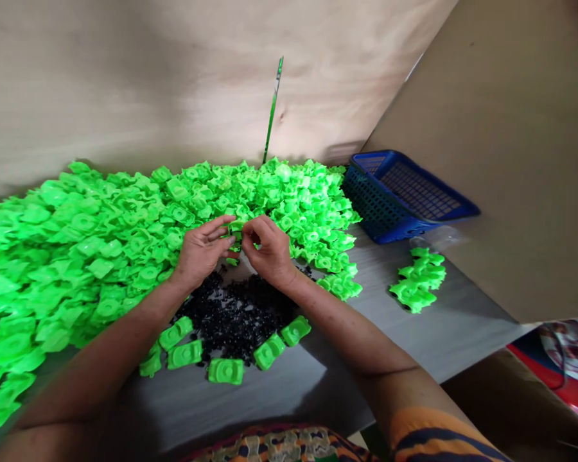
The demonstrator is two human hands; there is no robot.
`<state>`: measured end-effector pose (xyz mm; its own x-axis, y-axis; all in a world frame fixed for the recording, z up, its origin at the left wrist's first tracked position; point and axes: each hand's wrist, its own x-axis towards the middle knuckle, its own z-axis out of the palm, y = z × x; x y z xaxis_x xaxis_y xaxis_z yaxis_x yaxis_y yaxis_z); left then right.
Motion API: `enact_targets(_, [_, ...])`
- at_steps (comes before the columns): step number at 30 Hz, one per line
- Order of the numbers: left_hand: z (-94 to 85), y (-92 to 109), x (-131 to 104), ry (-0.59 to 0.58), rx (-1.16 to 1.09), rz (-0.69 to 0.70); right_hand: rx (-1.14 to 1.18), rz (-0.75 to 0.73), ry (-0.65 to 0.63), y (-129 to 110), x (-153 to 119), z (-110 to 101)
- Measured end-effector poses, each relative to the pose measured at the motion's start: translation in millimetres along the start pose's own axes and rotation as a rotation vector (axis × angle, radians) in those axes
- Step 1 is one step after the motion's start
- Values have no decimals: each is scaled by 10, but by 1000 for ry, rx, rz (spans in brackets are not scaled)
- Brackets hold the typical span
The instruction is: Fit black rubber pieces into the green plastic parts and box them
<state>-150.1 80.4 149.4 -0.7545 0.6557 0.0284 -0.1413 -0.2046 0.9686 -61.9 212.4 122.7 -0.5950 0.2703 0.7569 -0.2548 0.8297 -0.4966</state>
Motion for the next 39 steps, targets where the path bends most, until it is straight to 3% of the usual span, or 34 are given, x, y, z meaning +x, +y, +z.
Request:
enact_targets(12, [31, 66, -24, 31, -17, -15, 8, 34, 19, -30, 10, -2])
enact_targets(27, [-10, 7, -6, 25, 32, 19, -30, 69, -4, -39, 4, 2])
enact_targets(33, [-2, 54, -5, 56, 18, 19, 123, 146, 24, -27, -4, 25])
enact_targets(39, [-22, 45, 11, 66, 41, 32, 340, 340, 29, 89, -14, 102])
